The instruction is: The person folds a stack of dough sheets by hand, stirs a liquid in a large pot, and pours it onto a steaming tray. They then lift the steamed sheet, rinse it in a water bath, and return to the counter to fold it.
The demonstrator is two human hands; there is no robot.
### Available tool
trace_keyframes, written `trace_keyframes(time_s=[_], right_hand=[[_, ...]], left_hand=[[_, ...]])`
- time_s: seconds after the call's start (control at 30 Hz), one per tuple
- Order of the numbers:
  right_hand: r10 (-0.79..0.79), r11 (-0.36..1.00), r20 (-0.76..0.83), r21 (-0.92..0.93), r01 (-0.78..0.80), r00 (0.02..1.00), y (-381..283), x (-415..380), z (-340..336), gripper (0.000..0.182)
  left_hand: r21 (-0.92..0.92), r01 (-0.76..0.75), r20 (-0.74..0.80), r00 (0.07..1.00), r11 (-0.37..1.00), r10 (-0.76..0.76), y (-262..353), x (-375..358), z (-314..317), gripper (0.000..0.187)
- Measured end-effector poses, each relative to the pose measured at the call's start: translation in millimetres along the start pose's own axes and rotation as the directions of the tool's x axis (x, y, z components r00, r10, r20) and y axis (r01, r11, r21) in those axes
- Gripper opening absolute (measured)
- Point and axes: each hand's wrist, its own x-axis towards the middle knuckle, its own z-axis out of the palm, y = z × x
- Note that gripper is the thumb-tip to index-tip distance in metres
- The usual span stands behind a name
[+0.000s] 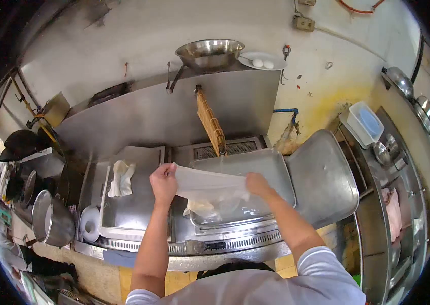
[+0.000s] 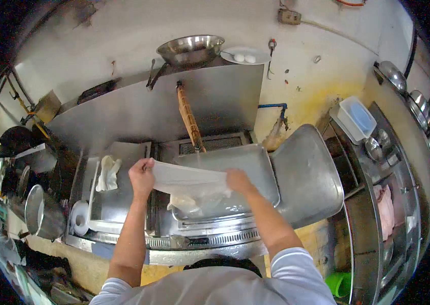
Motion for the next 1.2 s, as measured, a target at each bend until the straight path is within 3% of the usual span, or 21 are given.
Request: trace_keyframes(time_s=[0.07, 0.1, 0.13, 0.2, 0.3, 0.33, 0.37, 0.43, 0.5, 0.6, 0.63, 0.73, 0.8, 0.87, 0.93, 1.03, 1.1, 1.2], right_hand=[[0.185, 0.982, 0.142, -0.067, -0.177, 0.973, -8.1, -7.9, -40.1, 0.029], [0.085, 0.984, 0.022, 0.153, -0.088, 0.996, -20.4, -6.0, -42.0, 0.030], [0.011, 0.935, -0.116, 0.352, 0.031, 0.993, -42.1, 0.1, -40.6, 0.031], [-0.081, 0.759, -0.286, 0.604, 0.245, 0.955, -107.6, 10.5, -38.2, 0.031], [0.044, 0.788, -0.035, 0.616, -0.013, 0.998, -123.0, 4.4, -38.2, 0.024], [0.055, 0.884, -0.069, 0.466, -0.016, 0.996, -100.1, 1.0, -26.2, 0.024], [0.056, 0.953, -0.103, 0.301, -0.023, 0.993, -63.2, -2.9, -12.5, 0.025], [0.025, 0.958, -0.145, 0.285, 0.017, 0.989, -15.0, -6.2, -15.1, 0.026], [0.101, 0.989, -0.058, 0.118, -0.094, 0.993, 9.7, -10.0, -34.0, 0.026], [0.140, 0.962, -0.123, 0.250, -0.106, 0.982, 47.3, -12.0, -42.9, 0.024], [0.186, 0.916, -0.078, 0.374, -0.144, 0.979, 46.2, -11.8, -47.2, 0.023], [0.231, 0.727, 0.053, 0.654, -0.208, 0.972, 15.6, -14.1, -76.2, 0.020], [0.173, 0.624, 0.102, 0.758, -0.189, 0.980, -31.5, -12.9, -101.3, 0.019], [0.121, 0.610, 0.206, 0.757, -0.237, 0.971, -62.4, -6.3, -111.4, 0.017], [0.040, 0.545, 0.255, 0.805, -0.235, 0.966, -76.9, 0.2, -113.6, 0.016], [-0.046, 0.332, 0.187, 0.929, -0.161, 0.981, -87.6, -4.3, -110.0, 0.017], [-0.003, 0.181, 0.076, 0.981, -0.074, 0.997, -97.1, -11.8, -116.6, 0.017], [-0.090, 0.197, -0.047, 0.978, 0.064, 0.995, -113.3, -18.5, -132.8, 0.030]], left_hand=[[-0.046, -0.072, 0.032, 0.997, 0.996, 0.073, -17.1, -16.6, 18.3, 0.018], [-0.072, -0.109, 0.046, 0.993, 0.991, 0.113, -26.2, -25.5, 35.2, 0.018], [0.013, -0.116, 0.115, 0.987, 0.993, 0.114, -31.4, -34.0, 53.1, 0.021], [0.110, -0.294, 0.207, 0.941, 0.949, 0.268, 4.5, -46.8, 69.7, 0.026], [-0.160, -0.274, 0.064, 0.956, 0.948, 0.287, 12.5, -31.6, 57.5, 0.022], [-0.196, -0.179, 0.000, 0.983, 0.964, 0.182, 16.5, -20.8, 37.2, 0.019], [-0.348, -0.101, -0.038, 0.995, 0.932, 0.093, 10.9, -10.0, 18.7, 0.013], [-0.259, 0.027, -0.057, 0.997, 0.966, -0.044, -8.4, -3.3, -10.6, 0.014], [-0.229, 0.178, -0.106, 0.973, 0.957, -0.207, -58.4, -8.9, -13.9, 0.016], [-0.120, 0.358, -0.160, 0.914, 0.926, -0.374, -132.9, -20.5, -6.2, 0.019], [-0.069, 0.415, -0.177, 0.890, 0.907, -0.420, -150.1, -26.9, -2.7, 0.021], [0.226, 0.263, 0.083, 0.954, 0.938, -0.287, -164.8, -41.2, 14.6, 0.030], [0.020, 0.104, 0.165, 0.981, 0.994, -0.106, -157.0, -46.6, 57.8, 0.045], [0.071, -0.097, 0.375, 0.925, 0.993, 0.064, -109.1, -44.8, 88.9, 0.054], [-0.263, -0.029, 0.485, 0.860, 0.964, 0.158, -69.6, -49.2, 114.6, 0.045], [-0.110, 0.053, 0.714, 0.698, 0.993, 0.042, -6.3, -40.2, 99.9, 0.036], [-0.130, -0.157, 0.578, 0.791, 0.979, 0.203, 27.3, -39.0, 83.3, 0.030], [-0.077, -0.383, 0.389, 0.839, 0.921, 0.381, 78.3, -38.6, 63.6, 0.023]])
